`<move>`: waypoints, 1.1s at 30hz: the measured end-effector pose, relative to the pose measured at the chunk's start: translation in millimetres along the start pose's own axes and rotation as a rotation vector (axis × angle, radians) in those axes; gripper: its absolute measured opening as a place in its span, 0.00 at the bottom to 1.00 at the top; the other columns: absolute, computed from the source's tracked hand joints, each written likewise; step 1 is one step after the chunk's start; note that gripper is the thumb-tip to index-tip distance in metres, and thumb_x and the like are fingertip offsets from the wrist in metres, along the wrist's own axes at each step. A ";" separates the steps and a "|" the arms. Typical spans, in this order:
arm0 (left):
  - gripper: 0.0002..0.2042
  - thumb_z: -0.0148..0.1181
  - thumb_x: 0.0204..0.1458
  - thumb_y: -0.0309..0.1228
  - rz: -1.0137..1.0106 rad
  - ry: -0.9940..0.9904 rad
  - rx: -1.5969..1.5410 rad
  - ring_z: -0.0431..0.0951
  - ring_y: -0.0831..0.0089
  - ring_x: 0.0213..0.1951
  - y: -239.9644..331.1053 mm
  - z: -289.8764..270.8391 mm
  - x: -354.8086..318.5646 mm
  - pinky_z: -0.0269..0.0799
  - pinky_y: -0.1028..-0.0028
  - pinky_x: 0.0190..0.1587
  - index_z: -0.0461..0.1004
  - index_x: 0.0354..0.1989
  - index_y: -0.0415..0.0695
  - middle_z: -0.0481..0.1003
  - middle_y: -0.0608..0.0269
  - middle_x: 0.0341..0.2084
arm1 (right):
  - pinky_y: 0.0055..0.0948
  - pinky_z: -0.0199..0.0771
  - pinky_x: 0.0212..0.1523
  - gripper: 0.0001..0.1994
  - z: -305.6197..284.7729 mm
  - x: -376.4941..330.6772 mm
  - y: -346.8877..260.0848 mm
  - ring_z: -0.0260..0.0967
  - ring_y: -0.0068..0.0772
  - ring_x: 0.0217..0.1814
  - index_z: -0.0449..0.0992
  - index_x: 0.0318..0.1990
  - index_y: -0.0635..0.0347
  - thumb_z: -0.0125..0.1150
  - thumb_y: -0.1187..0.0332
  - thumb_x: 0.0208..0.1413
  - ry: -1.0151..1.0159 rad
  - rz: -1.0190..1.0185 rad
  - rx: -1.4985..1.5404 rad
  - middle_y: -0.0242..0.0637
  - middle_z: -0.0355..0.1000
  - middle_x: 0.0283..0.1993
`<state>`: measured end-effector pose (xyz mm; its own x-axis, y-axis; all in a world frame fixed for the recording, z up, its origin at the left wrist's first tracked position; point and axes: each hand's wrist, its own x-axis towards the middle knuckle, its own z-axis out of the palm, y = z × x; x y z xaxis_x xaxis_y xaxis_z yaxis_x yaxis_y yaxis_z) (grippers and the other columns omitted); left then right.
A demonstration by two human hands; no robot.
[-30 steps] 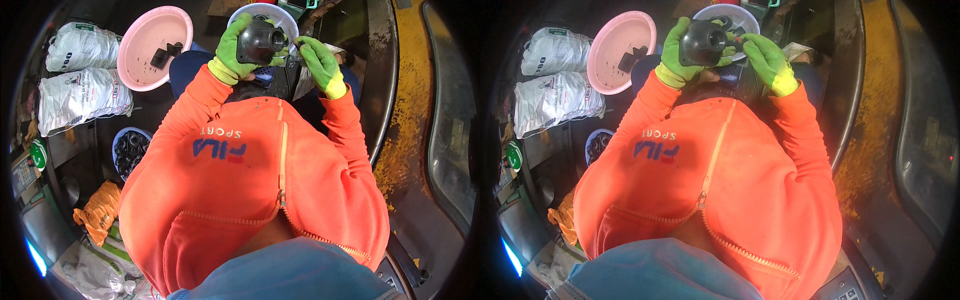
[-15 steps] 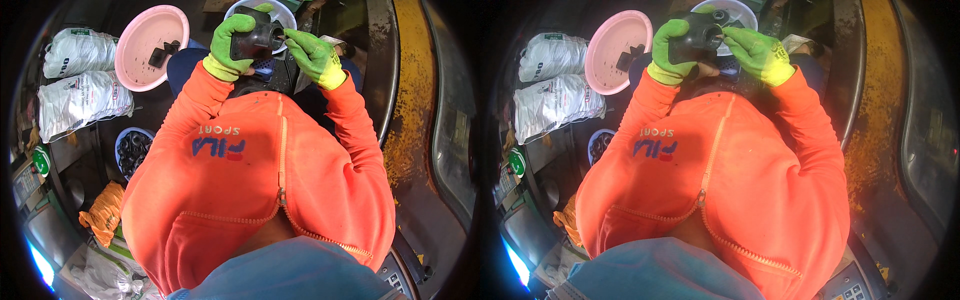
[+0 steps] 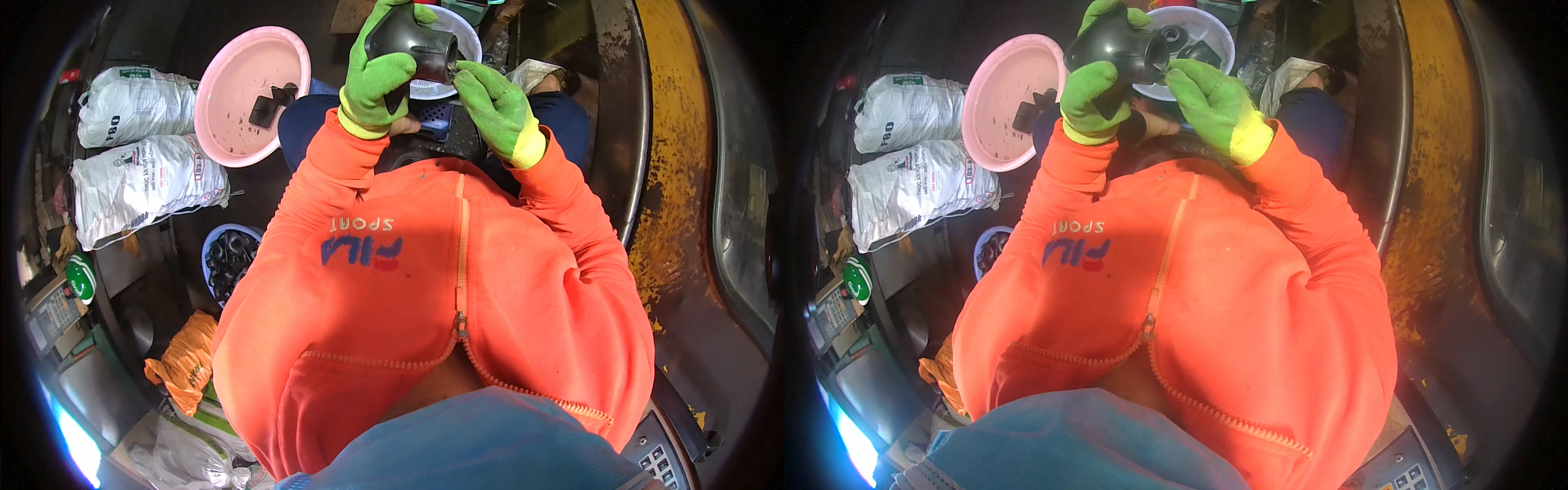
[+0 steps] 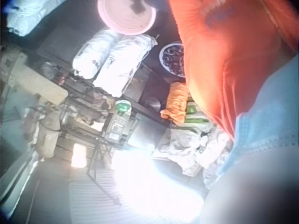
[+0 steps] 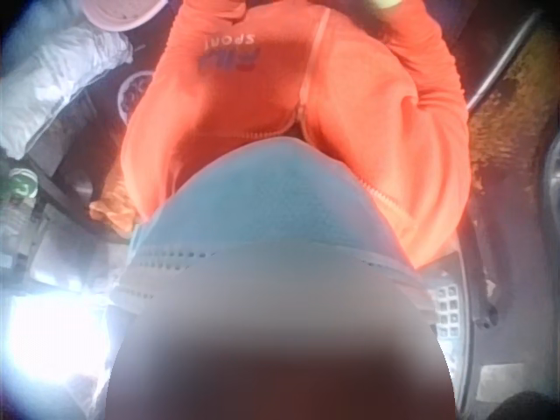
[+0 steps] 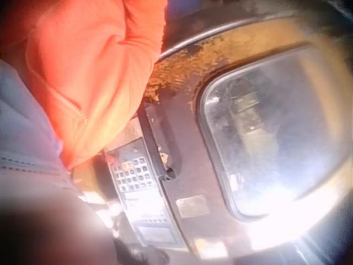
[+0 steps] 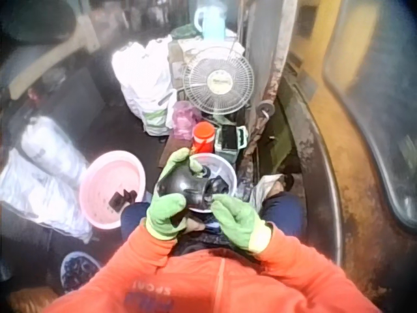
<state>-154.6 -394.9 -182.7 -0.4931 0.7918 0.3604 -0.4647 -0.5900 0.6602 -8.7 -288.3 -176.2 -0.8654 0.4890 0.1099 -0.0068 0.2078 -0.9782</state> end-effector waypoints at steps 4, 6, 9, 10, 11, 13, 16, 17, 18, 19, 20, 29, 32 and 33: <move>0.43 0.72 0.42 0.32 0.112 -0.029 0.094 0.66 0.64 0.58 1.4 7.8 8.1 0.66 0.67 0.59 0.54 0.67 0.42 0.65 0.58 0.56 | 0.14 0.62 0.34 0.15 4.4 -4.3 -11.7 0.61 0.11 0.33 0.73 0.53 0.66 0.54 0.66 0.64 0.001 0.181 0.262 0.26 0.70 0.35; 0.43 0.72 0.42 0.33 0.276 -0.224 0.330 0.62 0.65 0.60 1.4 -3.0 15.3 0.60 0.68 0.62 0.54 0.67 0.44 0.63 0.57 0.56 | 0.13 0.57 0.30 0.15 3.5 -6.2 -19.5 0.58 0.10 0.30 0.73 0.51 0.65 0.53 0.64 0.65 -0.041 0.244 0.365 0.23 0.68 0.32; 0.38 0.69 0.44 0.32 0.282 -0.253 0.385 0.68 0.61 0.54 -0.6 -20.1 14.0 0.69 0.64 0.53 0.56 0.65 0.46 0.60 0.50 0.60 | 0.14 0.50 0.24 0.15 -0.5 -7.1 -32.0 0.52 0.10 0.24 0.74 0.49 0.63 0.50 0.61 0.66 -0.127 0.339 0.436 0.20 0.62 0.25; 0.38 0.67 0.47 0.34 0.348 -0.315 0.526 0.68 0.61 0.53 0.0 -25.4 15.0 0.70 0.65 0.53 0.53 0.66 0.48 0.60 0.50 0.59 | 0.15 0.48 0.22 0.15 -1.8 -6.9 -36.1 0.50 0.11 0.21 0.74 0.48 0.62 0.49 0.60 0.66 -0.140 0.382 0.425 0.19 0.60 0.23; 0.38 0.67 0.47 0.34 0.370 -0.311 0.560 0.68 0.61 0.53 -0.6 -28.3 14.9 0.70 0.65 0.53 0.54 0.66 0.47 0.60 0.51 0.59 | 0.15 0.46 0.20 0.15 -2.8 -6.9 -39.9 0.48 0.11 0.19 0.74 0.47 0.62 0.49 0.60 0.67 -0.162 0.423 0.424 0.18 0.58 0.21; 0.37 0.68 0.47 0.35 0.420 -0.301 0.629 0.68 0.61 0.52 -0.1 -31.3 16.0 0.70 0.65 0.52 0.55 0.66 0.47 0.61 0.51 0.58 | 0.17 0.43 0.17 0.15 -5.0 -6.8 -46.5 0.45 0.12 0.16 0.74 0.46 0.61 0.47 0.58 0.67 -0.177 0.507 0.478 0.18 0.55 0.18; 0.37 0.69 0.45 0.34 0.600 -0.416 0.844 0.68 0.60 0.53 5.0 -31.3 19.2 0.70 0.62 0.53 0.56 0.65 0.47 0.60 0.50 0.59 | 0.15 0.45 0.16 0.16 -13.6 -7.6 -52.7 0.47 0.12 0.17 0.75 0.45 0.60 0.48 0.57 0.66 -0.270 0.614 0.613 0.20 0.60 0.20; 0.37 0.69 0.45 0.34 0.612 -0.420 0.886 0.69 0.60 0.53 7.5 -31.4 19.6 0.70 0.62 0.53 0.57 0.65 0.48 0.60 0.49 0.59 | 0.14 0.47 0.17 0.16 -17.4 -7.3 -52.9 0.49 0.11 0.18 0.75 0.44 0.60 0.49 0.57 0.65 -0.304 0.646 0.663 0.21 0.63 0.22; 0.37 0.69 0.44 0.33 0.626 -0.423 0.927 0.69 0.59 0.53 10.1 -31.6 19.5 0.70 0.61 0.53 0.57 0.65 0.48 0.59 0.47 0.59 | 0.14 0.46 0.16 0.17 -20.6 -6.9 -52.3 0.48 0.12 0.16 0.75 0.45 0.61 0.48 0.56 0.65 -0.367 0.650 0.731 0.20 0.60 0.20; 0.37 0.69 0.44 0.33 0.643 -0.427 0.970 0.69 0.58 0.53 12.6 -32.3 20.2 0.69 0.60 0.53 0.58 0.65 0.48 0.59 0.46 0.59 | 0.15 0.45 0.15 0.17 -23.0 -4.3 -50.1 0.47 0.12 0.15 0.75 0.45 0.61 0.48 0.56 0.65 -0.387 0.737 0.808 0.20 0.60 0.20; 0.35 0.68 0.41 0.30 0.667 -0.416 0.993 0.70 0.56 0.52 14.1 -32.9 20.8 0.70 0.60 0.52 0.61 0.61 0.48 0.61 0.45 0.57 | 0.15 0.44 0.14 0.17 -25.7 0.0 -46.9 0.46 0.12 0.14 0.75 0.46 0.61 0.48 0.56 0.65 -0.442 0.794 0.923 0.20 0.60 0.20; 0.58 0.74 0.35 0.44 0.882 -0.455 1.131 0.59 0.49 0.64 -7.4 -24.4 16.7 0.50 0.52 0.65 0.37 0.72 0.53 0.61 0.47 0.62 | 0.11 0.53 0.18 0.16 -28.1 32.2 -16.5 0.60 0.08 0.22 0.74 0.49 0.61 0.54 0.59 0.63 -0.203 0.456 0.528 0.26 0.74 0.35; 0.63 0.75 0.33 0.53 0.347 -0.382 1.288 0.55 0.50 0.67 -0.4 -20.4 -2.7 0.44 0.48 0.69 0.33 0.73 0.54 0.59 0.51 0.64 | 0.18 0.71 0.32 0.11 -39.1 43.6 -15.8 0.70 0.16 0.32 0.76 0.48 0.62 0.56 0.71 0.60 -0.106 0.013 0.093 0.25 0.74 0.35; 0.58 0.70 0.36 0.58 0.076 -0.319 0.981 0.57 0.50 0.65 0.4 -18.5 -7.2 0.49 0.50 0.67 0.39 0.72 0.50 0.59 0.51 0.63 | 0.19 0.71 0.32 0.11 -42.4 45.3 -16.6 0.70 0.17 0.31 0.76 0.48 0.60 0.57 0.71 0.59 -0.097 -0.082 -0.056 0.24 0.74 0.31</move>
<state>-164.8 -403.7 -197.1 -0.2115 0.8475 0.4868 0.4339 -0.3649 0.8238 -26.6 -233.7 -147.5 -0.9075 0.3846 0.1685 -0.0536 0.2920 -0.9549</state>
